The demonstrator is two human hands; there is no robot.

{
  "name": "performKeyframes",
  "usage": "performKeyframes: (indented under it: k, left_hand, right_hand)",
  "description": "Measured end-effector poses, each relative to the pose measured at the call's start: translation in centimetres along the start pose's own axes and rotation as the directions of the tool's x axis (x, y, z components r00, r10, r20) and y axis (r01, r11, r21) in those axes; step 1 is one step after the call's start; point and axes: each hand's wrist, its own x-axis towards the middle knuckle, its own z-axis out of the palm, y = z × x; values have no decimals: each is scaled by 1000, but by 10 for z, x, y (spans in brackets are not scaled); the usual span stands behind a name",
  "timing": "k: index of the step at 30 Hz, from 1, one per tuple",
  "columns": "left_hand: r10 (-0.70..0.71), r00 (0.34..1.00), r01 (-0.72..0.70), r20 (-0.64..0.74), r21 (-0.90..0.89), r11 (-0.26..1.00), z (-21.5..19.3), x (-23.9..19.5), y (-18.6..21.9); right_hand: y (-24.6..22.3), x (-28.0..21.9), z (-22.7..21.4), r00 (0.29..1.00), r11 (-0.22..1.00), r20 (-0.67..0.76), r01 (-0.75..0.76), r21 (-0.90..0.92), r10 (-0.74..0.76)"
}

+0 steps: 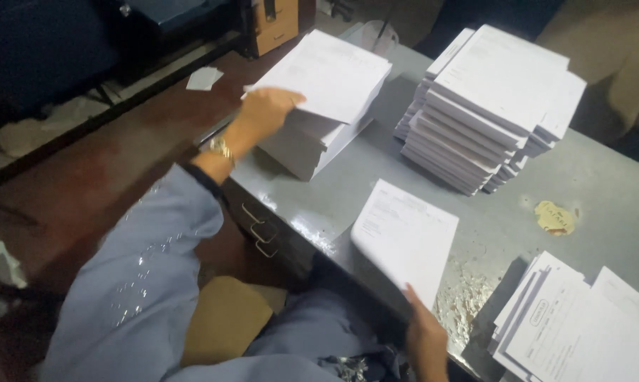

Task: Counting and stacking printed sheets of paper on a desk in a print shop.

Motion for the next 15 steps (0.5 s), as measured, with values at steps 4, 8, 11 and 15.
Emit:
performKeyframes:
  k: [4, 8, 11, 15]
  left_hand:
    - [66, 997, -60, -33, 149, 987, -64, 17, 100]
    - [89, 987, -70, -138, 133, 989, -79, -18, 216]
    - [70, 997, -67, 32, -68, 995, -31, -83, 293]
    - [133, 975, -76, 177, -297, 952, 20, -165, 372]
  right_hand:
    - [63, -29, -30, 900, 913, -166, -384, 135, 403]
    - [19, -36, -98, 776, 821, -334, -386, 420, 536]
    - [-17, -32, -118, 782, 870, -431, -274, 411, 450]
    - [-34, -25, -113, 838, 983, -525, -182, -15, 148]
